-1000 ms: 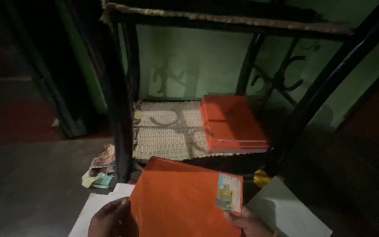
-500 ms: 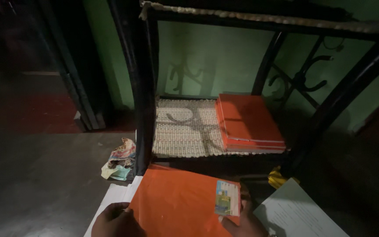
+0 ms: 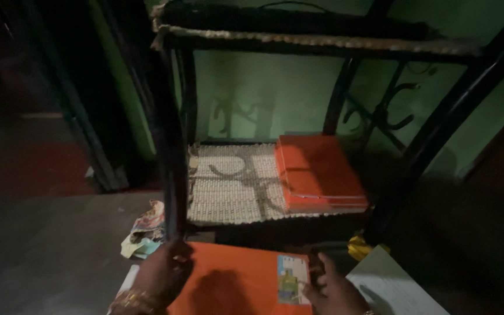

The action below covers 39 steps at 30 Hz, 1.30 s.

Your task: The person wipes a black computer keyboard and its cable with a yellow cloth while sitting on the floor. They then place the keyboard on a metal stand and proceed to pick up, wipe, and stack several books and papers from the stand onto their lap.

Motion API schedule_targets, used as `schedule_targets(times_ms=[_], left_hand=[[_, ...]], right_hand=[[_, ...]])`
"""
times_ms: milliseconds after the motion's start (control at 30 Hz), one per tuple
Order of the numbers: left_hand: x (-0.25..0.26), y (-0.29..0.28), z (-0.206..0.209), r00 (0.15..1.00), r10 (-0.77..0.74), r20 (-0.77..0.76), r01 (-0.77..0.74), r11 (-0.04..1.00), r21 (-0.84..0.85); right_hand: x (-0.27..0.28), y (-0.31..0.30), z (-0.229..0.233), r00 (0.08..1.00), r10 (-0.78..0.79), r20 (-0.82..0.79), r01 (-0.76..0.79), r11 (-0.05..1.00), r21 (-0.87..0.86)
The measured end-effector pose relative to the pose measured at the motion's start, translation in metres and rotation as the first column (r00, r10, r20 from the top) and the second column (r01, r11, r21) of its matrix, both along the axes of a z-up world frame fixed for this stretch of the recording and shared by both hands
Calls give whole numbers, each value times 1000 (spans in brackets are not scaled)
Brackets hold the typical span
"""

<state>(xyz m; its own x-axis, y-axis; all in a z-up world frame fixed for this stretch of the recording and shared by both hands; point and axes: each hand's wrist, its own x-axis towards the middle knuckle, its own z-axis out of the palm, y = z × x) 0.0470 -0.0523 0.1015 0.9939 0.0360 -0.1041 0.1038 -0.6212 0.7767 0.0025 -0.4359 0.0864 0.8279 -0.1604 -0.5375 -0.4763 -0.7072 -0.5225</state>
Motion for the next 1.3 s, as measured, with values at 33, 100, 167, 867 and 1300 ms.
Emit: schedule_targets(times_ms=[33,100,167,867,1300], left_hand=[[4,-20,17,994,-63,94,60,998,35],[22,-55,47,927,-310,211,278,946,167],[46,-89,65,886,-458,72,440,880,178],[178,-245,-3,773,-611,171,532,771,349],[178,-238,10,954,-281,-108,251,941,-226]], right_hand=[[3,1,16,998,-14,63,16,999,-29],[11,-1,40,982,-34,185,51,995,-86],[34,-12,50,978,-113,176,140,979,-145],[250,-172,-72,813,-176,556,165,984,70],[206,-144,-65,786,-88,612,119,993,-10]])
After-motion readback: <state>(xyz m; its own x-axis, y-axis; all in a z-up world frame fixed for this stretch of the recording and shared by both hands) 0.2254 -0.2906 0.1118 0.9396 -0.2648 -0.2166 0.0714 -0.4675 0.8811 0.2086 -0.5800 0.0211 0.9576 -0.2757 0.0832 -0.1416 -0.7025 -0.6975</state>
